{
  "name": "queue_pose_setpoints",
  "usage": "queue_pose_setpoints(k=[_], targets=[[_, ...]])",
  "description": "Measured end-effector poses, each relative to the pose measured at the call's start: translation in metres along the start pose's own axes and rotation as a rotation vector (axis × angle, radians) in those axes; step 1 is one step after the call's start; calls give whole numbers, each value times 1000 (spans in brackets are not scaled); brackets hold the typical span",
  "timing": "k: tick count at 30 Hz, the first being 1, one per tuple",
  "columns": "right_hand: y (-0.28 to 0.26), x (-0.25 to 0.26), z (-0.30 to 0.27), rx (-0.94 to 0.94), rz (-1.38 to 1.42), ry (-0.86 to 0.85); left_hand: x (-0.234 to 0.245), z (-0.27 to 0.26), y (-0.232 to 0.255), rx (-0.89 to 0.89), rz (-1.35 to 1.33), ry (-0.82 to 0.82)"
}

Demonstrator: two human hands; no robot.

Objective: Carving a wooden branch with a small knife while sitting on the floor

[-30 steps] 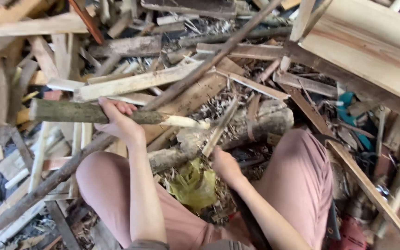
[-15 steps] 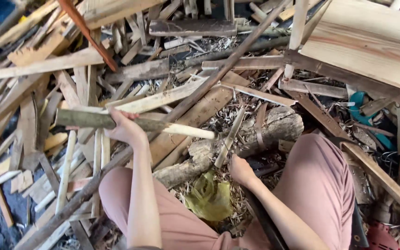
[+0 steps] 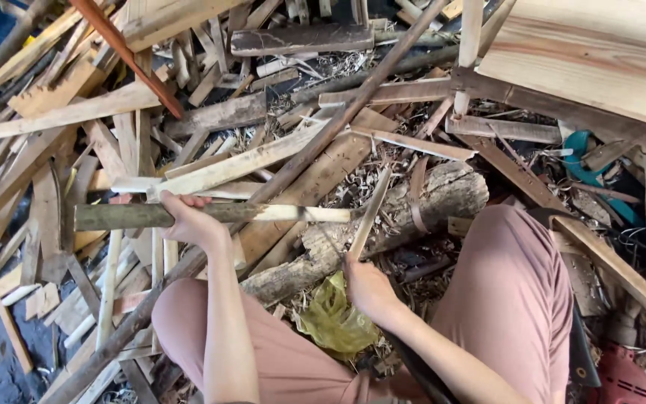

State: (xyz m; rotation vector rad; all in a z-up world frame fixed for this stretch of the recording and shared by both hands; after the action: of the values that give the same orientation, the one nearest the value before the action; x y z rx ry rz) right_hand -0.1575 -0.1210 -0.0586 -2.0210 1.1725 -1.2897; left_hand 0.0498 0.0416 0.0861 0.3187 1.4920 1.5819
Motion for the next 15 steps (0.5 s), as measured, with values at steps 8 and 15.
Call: queue_pose_setpoints(k=[8,15], targets=[[109,-28,68,-151,-32,22,-3,-16,11,-4,-17,-29],[15,7,20,-80,-140,-53,8,-1,-8,93,-66,-72]])
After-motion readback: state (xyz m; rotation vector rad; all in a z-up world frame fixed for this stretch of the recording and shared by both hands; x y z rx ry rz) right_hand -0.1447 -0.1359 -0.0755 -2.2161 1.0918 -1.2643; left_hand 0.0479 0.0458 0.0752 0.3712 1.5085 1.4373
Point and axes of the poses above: each hand's wrist, its own z-axis towards the middle knuckle, its own x-axis out of the back of the hand, y = z × x, the point moved 2 cm from there along z, towards the middle knuckle, and after that the axes turned 1 degree about z, right-handed, at the moved point
